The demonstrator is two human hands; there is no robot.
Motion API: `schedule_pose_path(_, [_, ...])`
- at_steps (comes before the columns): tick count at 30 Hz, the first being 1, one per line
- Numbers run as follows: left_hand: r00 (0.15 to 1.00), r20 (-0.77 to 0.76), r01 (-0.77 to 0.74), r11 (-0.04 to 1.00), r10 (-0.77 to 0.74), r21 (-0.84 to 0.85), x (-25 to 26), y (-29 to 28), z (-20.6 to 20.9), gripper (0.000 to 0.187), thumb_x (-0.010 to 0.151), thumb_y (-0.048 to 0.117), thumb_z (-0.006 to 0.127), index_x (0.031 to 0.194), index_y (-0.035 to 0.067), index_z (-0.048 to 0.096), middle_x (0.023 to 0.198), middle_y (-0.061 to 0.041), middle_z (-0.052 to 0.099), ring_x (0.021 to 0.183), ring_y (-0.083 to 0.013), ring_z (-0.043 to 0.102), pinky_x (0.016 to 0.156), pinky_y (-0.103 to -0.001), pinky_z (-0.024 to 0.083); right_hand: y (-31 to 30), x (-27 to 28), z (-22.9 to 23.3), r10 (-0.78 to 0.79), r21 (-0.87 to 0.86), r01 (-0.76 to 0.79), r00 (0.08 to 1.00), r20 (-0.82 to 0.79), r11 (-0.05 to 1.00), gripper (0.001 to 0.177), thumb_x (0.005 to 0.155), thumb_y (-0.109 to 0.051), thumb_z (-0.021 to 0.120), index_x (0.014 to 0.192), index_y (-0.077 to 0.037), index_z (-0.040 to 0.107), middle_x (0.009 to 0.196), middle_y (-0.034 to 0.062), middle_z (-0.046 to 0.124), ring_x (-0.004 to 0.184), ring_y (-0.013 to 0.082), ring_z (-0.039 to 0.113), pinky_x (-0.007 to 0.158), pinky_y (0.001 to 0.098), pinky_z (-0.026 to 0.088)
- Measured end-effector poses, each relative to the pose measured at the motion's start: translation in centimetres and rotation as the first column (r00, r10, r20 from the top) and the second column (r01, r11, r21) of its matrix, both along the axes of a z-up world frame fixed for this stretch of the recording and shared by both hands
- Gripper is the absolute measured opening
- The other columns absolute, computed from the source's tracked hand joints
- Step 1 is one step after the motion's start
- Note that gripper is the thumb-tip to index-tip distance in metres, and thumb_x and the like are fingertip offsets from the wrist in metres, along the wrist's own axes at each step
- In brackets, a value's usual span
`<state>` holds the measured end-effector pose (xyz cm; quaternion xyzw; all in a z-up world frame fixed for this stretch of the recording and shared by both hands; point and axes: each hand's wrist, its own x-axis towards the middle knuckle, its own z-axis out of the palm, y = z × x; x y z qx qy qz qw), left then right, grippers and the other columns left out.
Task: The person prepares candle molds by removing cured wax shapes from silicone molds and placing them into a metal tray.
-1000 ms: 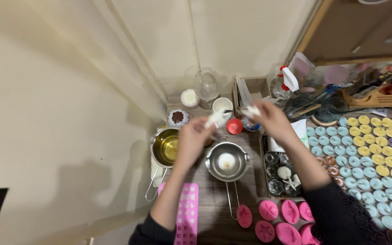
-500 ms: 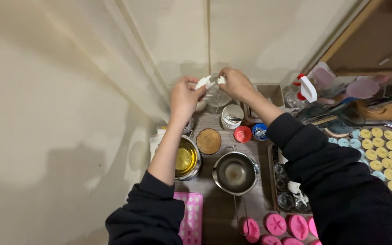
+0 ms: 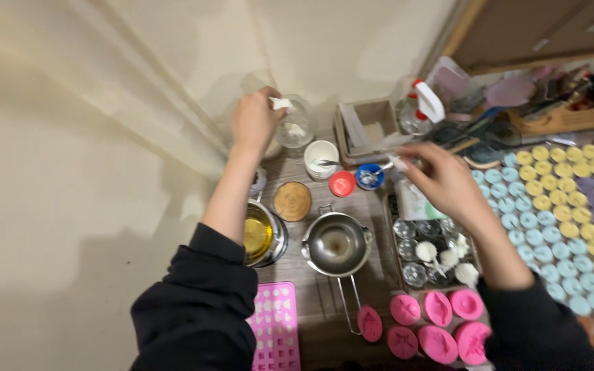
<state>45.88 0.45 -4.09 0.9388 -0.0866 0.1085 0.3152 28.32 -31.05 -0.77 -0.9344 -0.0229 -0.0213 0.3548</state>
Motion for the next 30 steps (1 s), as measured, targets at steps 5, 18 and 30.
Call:
schedule_pose_path(5, [0.986, 0.159, -0.068, 0.989, 0.046, 0.135, -0.7, -0.7, 1.1, 0.038, 0.078, 0.023, 0.088, 0.111, 0.009, 0.074, 0.099, -0.011, 0.076, 0.097, -0.0317, 0.069, 0.081, -0.045, 0.054, -9.9, -11.0, -3.7, -0.304, -0.021, 0.309, 0.917, -0.259, 0.951, 0.037, 0.093, -0.031, 0.067, 0.125, -0.012, 0.071, 0.1, 0.0103, 0.078, 0.078, 0.0228, 0.077, 0.069, 0.0371, 0.058])
schedule_pose_path(18, [0.958, 0.281, 0.121, 0.967, -0.054, -0.226, -21.6, -3.2, 8.0, 0.04, 0.106, 0.004, 0.078, 0.141, 0.002, 0.06, 0.121, -0.007, 0.071, 0.089, -0.0124, 0.064, 0.082, -0.027, 0.056, -15.5, -22.5, -17.1, -0.424, -0.154, 0.394, 0.843, -0.332, 0.906, 0.064, 0.075, -0.027, 0.084, 0.129, -0.003, 0.058, 0.119, 0.0219, 0.065, 0.096, 0.0372, 0.07, 0.084, 0.0456, 0.056])
schedule_pose_path(30, [0.995, -0.044, -0.098, 0.942, 0.089, -0.32, -31.1, -2.5, 6.1, 0.041, 0.097, 0.005, 0.073, 0.137, 0.004, 0.062, 0.116, -0.006, 0.073, 0.085, -0.0099, 0.064, 0.068, -0.025, 0.053, -12.4, -21.7, -18.1, -0.373, -0.205, 0.326, 0.889, -0.267, 0.923, 0.07, 0.071, -0.022, 0.091, 0.131, -0.013, 0.056, 0.126, 0.026, 0.048, 0.111, 0.0464, 0.061, 0.097, 0.0472, 0.051])
